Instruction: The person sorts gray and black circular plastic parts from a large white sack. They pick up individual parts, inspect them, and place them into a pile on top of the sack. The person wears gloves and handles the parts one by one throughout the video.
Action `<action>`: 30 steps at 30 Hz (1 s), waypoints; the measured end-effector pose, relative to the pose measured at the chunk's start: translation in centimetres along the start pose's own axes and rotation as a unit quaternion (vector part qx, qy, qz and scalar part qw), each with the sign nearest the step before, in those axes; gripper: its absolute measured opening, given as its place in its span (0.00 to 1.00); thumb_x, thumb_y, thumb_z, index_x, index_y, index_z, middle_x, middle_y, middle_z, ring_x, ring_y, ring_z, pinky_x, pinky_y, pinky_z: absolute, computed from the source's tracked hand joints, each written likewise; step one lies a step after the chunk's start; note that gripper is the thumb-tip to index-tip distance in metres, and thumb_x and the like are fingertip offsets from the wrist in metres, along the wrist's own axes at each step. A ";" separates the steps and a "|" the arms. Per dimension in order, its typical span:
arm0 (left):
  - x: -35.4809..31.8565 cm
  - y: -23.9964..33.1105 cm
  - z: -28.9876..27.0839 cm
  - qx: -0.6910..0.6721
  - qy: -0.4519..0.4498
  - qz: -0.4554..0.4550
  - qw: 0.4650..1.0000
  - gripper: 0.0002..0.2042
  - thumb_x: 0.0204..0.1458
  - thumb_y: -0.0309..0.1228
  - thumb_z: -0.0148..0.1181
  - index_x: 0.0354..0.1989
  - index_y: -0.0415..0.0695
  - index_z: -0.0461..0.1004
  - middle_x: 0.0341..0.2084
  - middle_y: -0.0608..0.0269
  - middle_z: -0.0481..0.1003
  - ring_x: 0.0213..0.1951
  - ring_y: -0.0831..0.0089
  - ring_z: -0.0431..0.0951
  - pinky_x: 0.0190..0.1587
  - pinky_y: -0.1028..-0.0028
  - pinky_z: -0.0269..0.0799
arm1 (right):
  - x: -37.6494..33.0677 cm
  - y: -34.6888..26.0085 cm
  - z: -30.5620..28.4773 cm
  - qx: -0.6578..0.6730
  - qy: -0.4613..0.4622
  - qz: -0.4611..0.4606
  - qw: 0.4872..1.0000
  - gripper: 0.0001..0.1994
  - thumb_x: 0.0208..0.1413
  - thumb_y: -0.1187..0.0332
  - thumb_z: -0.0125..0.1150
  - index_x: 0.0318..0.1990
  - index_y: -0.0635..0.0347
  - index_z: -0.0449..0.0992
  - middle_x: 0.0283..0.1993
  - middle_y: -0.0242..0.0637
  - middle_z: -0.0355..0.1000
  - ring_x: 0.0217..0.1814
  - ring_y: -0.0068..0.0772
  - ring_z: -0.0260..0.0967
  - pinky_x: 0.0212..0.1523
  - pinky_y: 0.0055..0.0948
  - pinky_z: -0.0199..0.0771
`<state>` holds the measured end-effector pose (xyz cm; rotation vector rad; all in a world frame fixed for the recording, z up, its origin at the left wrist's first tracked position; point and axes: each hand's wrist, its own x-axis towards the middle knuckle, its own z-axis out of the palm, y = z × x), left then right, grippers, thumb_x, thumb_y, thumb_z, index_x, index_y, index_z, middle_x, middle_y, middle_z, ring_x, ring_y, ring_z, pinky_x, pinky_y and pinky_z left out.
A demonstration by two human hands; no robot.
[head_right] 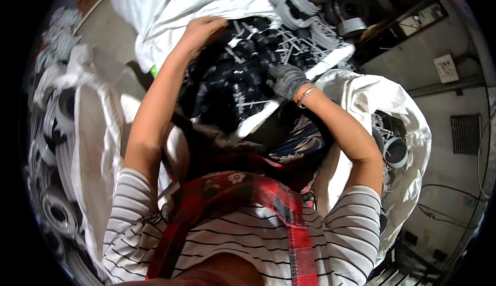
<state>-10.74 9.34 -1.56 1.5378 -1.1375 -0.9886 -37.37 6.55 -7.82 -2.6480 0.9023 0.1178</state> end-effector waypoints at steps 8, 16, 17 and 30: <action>0.7 -8.7 -4.4 -0.187 0.054 -0.102 0.976 0.16 0.54 0.34 0.56 0.46 0.34 0.70 0.37 0.58 0.75 0.35 0.73 0.76 0.37 0.78 0.71 | 10.1 12.0 -0.8 0.061 0.200 0.217 0.954 0.22 0.45 0.57 0.61 0.46 0.60 0.73 0.47 0.51 0.71 0.50 0.49 0.67 0.52 0.39 0.66; 2.2 -5.2 -2.9 -0.219 0.076 -0.095 0.968 0.19 0.54 0.34 0.56 0.48 0.32 0.68 0.39 0.55 0.74 0.39 0.71 0.75 0.47 0.74 0.69 | 19.0 16.8 -6.4 -0.195 0.252 0.219 0.922 0.33 0.37 0.44 0.66 0.51 0.50 0.71 0.60 0.54 0.57 0.66 0.56 0.48 0.63 0.46 0.50; 2.0 -5.0 -2.9 -0.229 0.066 -0.092 0.967 0.18 0.55 0.34 0.55 0.48 0.32 0.69 0.39 0.54 0.74 0.39 0.69 0.75 0.48 0.73 0.69 | 19.9 16.5 -7.0 -0.175 0.188 0.263 0.930 0.35 0.35 0.43 0.67 0.53 0.46 0.70 0.60 0.52 0.58 0.65 0.53 0.50 0.63 0.47 0.50; 0.7 -5.8 -2.2 -0.199 0.075 -0.083 0.973 0.13 0.52 0.30 0.57 0.44 0.36 0.73 0.36 0.57 0.75 0.37 0.71 0.76 0.43 0.76 0.71 | 21.0 14.6 -2.3 -0.139 0.214 0.238 0.937 0.13 0.40 0.56 0.60 0.34 0.45 0.81 0.45 0.49 0.70 0.49 0.50 0.65 0.52 0.42 0.65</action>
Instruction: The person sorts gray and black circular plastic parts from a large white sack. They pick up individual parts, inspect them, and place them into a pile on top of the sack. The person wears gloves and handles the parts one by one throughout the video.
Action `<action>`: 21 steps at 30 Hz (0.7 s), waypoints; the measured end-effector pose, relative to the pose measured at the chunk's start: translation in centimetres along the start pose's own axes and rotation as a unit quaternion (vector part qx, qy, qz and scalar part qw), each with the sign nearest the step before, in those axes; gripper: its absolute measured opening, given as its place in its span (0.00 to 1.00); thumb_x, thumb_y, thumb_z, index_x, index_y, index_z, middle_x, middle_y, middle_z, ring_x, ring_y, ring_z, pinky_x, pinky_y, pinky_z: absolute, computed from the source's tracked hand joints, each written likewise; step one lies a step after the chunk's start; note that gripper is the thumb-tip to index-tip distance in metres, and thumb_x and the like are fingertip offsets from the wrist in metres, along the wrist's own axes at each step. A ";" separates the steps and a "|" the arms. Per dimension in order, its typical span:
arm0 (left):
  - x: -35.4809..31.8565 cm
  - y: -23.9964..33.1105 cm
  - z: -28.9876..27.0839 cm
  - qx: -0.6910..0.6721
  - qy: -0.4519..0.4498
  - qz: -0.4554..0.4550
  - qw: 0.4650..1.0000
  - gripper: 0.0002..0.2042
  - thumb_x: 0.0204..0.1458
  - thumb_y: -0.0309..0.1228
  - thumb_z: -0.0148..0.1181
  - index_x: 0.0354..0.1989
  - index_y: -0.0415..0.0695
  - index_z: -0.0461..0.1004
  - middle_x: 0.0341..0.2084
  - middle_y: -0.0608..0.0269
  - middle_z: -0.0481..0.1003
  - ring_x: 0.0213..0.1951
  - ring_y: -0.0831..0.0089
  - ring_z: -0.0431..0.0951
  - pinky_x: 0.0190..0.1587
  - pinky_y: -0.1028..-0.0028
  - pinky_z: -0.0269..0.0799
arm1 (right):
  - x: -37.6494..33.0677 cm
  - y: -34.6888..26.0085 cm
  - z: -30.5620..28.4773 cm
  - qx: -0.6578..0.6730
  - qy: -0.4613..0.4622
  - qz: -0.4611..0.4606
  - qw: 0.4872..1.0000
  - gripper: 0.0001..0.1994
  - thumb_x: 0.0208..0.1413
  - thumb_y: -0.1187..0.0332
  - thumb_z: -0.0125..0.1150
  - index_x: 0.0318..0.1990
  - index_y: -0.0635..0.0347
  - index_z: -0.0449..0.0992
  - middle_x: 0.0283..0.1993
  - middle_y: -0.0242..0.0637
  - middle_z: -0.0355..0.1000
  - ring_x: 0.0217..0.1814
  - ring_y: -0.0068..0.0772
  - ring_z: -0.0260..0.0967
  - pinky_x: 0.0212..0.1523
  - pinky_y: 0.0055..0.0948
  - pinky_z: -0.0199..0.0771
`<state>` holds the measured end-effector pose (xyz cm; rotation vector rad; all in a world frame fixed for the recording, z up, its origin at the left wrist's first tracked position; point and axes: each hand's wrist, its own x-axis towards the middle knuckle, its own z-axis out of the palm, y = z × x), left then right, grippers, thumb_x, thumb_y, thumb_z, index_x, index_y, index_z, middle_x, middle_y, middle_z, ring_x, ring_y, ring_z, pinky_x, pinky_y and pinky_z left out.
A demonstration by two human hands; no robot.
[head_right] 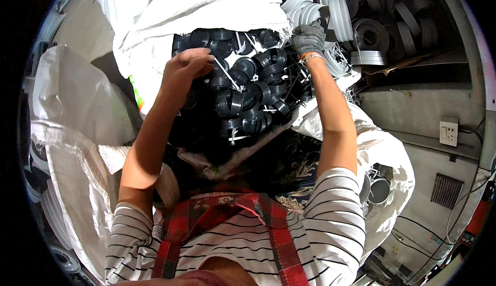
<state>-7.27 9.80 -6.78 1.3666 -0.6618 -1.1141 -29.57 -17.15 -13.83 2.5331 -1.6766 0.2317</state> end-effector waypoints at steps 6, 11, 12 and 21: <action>-0.8 -1.3 0.9 0.006 -0.066 -0.008 0.998 0.20 0.52 0.32 0.58 0.48 0.30 0.68 0.39 0.55 0.74 0.40 0.71 0.75 0.45 0.76 0.69 | -6.6 -4.1 -8.6 0.100 0.075 -0.194 0.973 0.15 0.45 0.54 0.60 0.26 0.59 0.77 0.30 0.52 0.72 0.42 0.56 0.66 0.47 0.45 0.64; 0.5 -3.3 1.1 -0.078 -0.099 -0.044 0.991 0.30 0.49 0.40 0.62 0.52 0.28 0.62 0.44 0.51 0.72 0.46 0.66 0.72 0.51 0.71 0.67 | -14.6 -10.3 -11.4 0.208 0.100 -0.304 0.924 0.11 0.44 0.61 0.63 0.29 0.60 0.75 0.36 0.56 0.69 0.42 0.56 0.65 0.48 0.44 0.64; -0.4 -2.1 1.2 -0.095 -0.112 -0.044 0.988 0.29 0.50 0.41 0.61 0.51 0.28 0.62 0.44 0.51 0.72 0.45 0.66 0.73 0.50 0.72 0.68 | -15.8 -11.3 -11.5 0.249 0.086 -0.317 0.911 0.11 0.43 0.63 0.64 0.29 0.60 0.74 0.36 0.57 0.68 0.41 0.55 0.65 0.48 0.44 0.65; -0.9 1.8 -2.7 0.236 0.151 0.218 0.935 0.36 0.35 0.37 0.71 0.50 0.27 0.62 0.38 0.46 0.73 0.40 0.60 0.74 0.45 0.70 0.70 | -11.4 -9.6 -10.9 0.023 0.133 -0.199 0.971 0.11 0.45 0.63 0.61 0.38 0.52 0.78 0.45 0.41 0.72 0.46 0.48 0.67 0.52 0.42 0.63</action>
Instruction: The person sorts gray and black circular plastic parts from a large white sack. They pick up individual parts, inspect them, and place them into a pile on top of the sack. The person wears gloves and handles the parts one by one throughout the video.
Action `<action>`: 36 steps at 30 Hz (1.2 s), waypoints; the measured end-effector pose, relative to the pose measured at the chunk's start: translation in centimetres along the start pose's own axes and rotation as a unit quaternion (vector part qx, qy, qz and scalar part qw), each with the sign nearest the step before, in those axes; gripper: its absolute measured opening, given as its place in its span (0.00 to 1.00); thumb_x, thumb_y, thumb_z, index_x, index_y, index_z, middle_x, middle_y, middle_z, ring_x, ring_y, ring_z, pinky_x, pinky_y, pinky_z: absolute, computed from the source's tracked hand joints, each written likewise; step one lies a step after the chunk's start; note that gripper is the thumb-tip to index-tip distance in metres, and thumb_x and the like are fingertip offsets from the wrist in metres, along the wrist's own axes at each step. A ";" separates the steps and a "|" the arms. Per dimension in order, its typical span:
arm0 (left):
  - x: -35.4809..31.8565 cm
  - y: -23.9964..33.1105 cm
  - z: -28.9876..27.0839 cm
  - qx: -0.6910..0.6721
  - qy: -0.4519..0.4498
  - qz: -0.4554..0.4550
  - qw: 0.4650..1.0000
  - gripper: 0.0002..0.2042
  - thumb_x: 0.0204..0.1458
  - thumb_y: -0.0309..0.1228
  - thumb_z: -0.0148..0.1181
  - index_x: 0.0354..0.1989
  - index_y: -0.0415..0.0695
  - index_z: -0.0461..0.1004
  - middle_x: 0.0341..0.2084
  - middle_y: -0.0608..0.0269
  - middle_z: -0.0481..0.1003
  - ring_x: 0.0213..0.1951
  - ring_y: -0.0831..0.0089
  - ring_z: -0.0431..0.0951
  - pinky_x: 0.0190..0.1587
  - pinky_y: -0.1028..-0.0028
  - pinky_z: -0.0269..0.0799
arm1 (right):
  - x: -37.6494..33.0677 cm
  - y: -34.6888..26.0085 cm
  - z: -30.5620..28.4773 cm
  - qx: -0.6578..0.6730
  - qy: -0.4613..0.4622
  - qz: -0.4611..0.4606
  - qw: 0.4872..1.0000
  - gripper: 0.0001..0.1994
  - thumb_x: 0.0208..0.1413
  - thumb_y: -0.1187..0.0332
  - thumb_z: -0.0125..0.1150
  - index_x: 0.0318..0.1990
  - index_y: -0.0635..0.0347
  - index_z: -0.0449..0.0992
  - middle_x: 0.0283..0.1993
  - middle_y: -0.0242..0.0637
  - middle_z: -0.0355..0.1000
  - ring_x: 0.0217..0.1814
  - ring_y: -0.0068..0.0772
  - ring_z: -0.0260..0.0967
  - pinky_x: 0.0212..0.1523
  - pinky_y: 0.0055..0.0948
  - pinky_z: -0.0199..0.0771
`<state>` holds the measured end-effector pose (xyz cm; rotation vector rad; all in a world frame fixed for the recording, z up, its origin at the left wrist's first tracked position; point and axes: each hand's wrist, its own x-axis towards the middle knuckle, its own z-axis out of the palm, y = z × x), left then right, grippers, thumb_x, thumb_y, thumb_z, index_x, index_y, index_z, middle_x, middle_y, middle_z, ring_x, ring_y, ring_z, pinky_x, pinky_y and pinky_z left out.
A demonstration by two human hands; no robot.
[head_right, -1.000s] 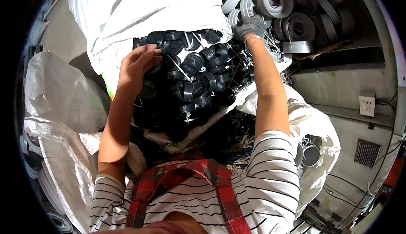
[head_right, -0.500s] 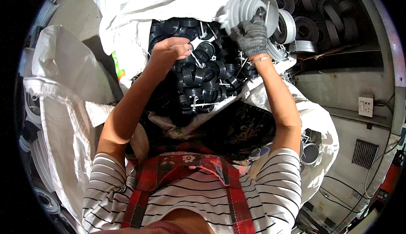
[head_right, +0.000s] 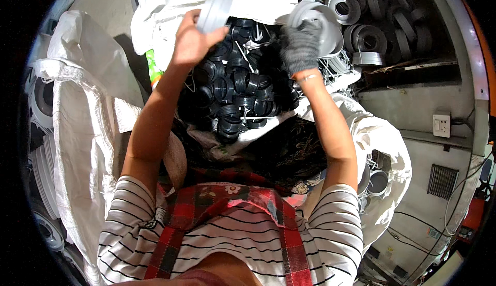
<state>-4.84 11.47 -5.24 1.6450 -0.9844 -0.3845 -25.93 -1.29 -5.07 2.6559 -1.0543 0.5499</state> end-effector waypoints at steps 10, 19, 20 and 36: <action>1.8 1.0 -2.9 -0.145 0.011 -0.088 0.985 0.27 0.41 0.34 0.68 0.47 0.28 0.67 0.34 0.52 0.75 0.35 0.69 0.76 0.39 0.73 0.71 | 5.1 -4.5 12.3 0.118 -0.011 -0.041 0.992 0.16 0.41 0.65 0.63 0.40 0.57 0.75 0.41 0.48 0.71 0.45 0.49 0.68 0.47 0.41 0.69; 1.5 -0.1 -1.5 -0.240 0.002 -0.074 0.968 0.23 0.45 0.34 0.66 0.45 0.30 0.69 0.33 0.56 0.74 0.34 0.71 0.75 0.38 0.73 0.71 | 0.8 -3.9 6.7 0.096 -0.077 -0.086 0.989 0.17 0.40 0.61 0.66 0.38 0.57 0.74 0.39 0.47 0.70 0.44 0.50 0.67 0.44 0.42 0.70; 1.3 -0.5 -1.2 -0.230 -0.021 -0.075 0.970 0.22 0.45 0.34 0.66 0.44 0.31 0.70 0.32 0.57 0.74 0.34 0.71 0.75 0.38 0.73 0.71 | -0.1 -4.0 5.4 0.116 -0.043 -0.085 0.989 0.16 0.40 0.62 0.66 0.38 0.57 0.74 0.40 0.47 0.70 0.44 0.50 0.67 0.44 0.41 0.70; -3.1 1.3 0.7 -0.276 -0.327 -0.070 0.901 0.22 0.53 0.39 0.56 0.50 0.33 0.69 0.41 0.54 0.74 0.43 0.67 0.74 0.49 0.70 0.67 | -2.2 -4.4 -2.2 0.283 -0.075 -0.001 0.956 0.34 0.33 0.58 0.67 0.50 0.65 0.64 0.47 0.52 0.66 0.51 0.52 0.63 0.53 0.41 0.65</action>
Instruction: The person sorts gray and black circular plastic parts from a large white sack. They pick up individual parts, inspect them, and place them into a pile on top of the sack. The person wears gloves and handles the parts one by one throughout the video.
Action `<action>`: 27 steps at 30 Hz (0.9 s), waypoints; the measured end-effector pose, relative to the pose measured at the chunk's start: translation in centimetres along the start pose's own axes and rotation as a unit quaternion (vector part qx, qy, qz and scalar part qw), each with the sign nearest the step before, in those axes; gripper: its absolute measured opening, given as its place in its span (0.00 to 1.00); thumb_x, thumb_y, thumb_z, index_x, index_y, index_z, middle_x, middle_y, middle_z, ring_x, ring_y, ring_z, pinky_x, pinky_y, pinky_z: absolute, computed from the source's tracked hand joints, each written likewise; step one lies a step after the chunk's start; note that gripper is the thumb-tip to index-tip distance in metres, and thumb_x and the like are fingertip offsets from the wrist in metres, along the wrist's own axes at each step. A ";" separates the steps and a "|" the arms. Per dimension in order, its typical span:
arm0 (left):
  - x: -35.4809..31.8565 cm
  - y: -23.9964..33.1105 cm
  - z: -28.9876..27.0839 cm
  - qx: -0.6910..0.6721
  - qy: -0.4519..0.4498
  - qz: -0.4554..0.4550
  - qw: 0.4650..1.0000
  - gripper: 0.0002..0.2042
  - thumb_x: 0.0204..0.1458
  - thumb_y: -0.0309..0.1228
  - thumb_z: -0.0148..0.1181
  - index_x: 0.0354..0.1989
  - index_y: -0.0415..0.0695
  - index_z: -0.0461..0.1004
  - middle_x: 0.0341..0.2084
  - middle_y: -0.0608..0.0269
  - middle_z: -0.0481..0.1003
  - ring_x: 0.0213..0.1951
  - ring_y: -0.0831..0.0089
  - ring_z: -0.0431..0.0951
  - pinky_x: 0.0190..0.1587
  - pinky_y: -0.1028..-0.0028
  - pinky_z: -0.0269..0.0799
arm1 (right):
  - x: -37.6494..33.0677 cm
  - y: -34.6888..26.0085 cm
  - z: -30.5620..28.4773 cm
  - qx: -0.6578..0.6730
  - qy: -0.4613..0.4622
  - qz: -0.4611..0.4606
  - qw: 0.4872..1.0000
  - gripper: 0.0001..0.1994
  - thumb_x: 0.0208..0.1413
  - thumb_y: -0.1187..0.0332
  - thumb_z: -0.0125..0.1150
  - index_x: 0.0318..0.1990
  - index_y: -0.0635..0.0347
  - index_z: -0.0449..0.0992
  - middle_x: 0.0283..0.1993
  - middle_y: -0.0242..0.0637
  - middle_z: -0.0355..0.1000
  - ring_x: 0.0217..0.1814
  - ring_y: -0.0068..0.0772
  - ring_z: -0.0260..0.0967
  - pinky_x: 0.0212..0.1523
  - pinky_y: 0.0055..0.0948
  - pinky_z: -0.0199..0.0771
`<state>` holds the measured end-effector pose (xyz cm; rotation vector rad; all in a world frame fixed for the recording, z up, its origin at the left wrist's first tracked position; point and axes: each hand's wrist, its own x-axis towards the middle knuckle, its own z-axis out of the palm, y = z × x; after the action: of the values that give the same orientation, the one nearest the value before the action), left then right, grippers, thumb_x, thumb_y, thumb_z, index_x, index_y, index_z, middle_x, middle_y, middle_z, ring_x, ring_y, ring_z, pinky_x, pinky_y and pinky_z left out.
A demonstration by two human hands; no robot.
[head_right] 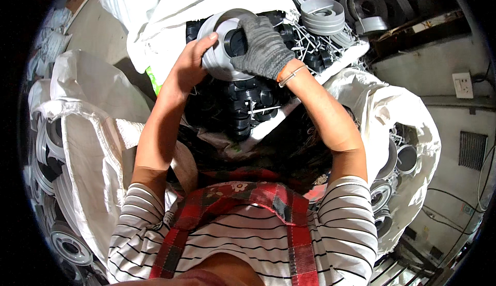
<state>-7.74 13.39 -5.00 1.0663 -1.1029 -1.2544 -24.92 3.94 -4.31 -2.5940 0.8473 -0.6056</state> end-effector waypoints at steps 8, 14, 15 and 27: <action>0.7 -0.8 0.9 -0.124 0.000 -0.140 0.982 0.25 0.49 0.40 0.62 0.50 0.34 0.69 0.42 0.56 0.74 0.43 0.69 0.74 0.47 0.71 0.68 | -1.3 1.8 0.4 0.007 0.010 -0.106 0.994 0.32 0.34 0.60 0.66 0.51 0.63 0.67 0.51 0.51 0.66 0.54 0.51 0.62 0.57 0.39 0.62; 0.3 -0.5 2.1 -0.036 0.017 -0.094 0.995 0.23 0.48 0.40 0.62 0.44 0.31 0.71 0.31 0.61 0.72 0.34 0.75 0.70 0.39 0.75 0.67 | -1.5 2.1 0.5 0.109 0.048 -0.008 0.993 0.31 0.33 0.60 0.71 0.49 0.59 0.69 0.46 0.43 0.70 0.48 0.42 0.69 0.52 0.35 0.68; 0.1 -0.3 2.5 -0.011 0.024 -0.082 0.996 0.24 0.47 0.43 0.61 0.41 0.31 0.71 0.30 0.62 0.72 0.32 0.76 0.70 0.37 0.76 0.67 | -1.6 1.8 0.1 0.151 0.032 0.041 0.987 0.30 0.34 0.61 0.71 0.49 0.59 0.70 0.46 0.42 0.71 0.48 0.38 0.69 0.51 0.33 0.69; -0.6 -2.0 3.2 0.243 -0.027 0.138 0.960 0.22 0.50 0.32 0.61 0.52 0.36 0.65 0.44 0.55 0.71 0.46 0.72 0.71 0.49 0.73 0.66 | -2.1 6.1 3.8 0.453 0.008 0.102 0.885 0.19 0.47 0.66 0.62 0.48 0.57 0.71 0.47 0.37 0.71 0.46 0.29 0.69 0.45 0.25 0.73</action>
<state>-11.27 13.95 -6.49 1.1891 -1.5938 -0.8105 -27.41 1.30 -10.87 -1.6295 0.6123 -0.7329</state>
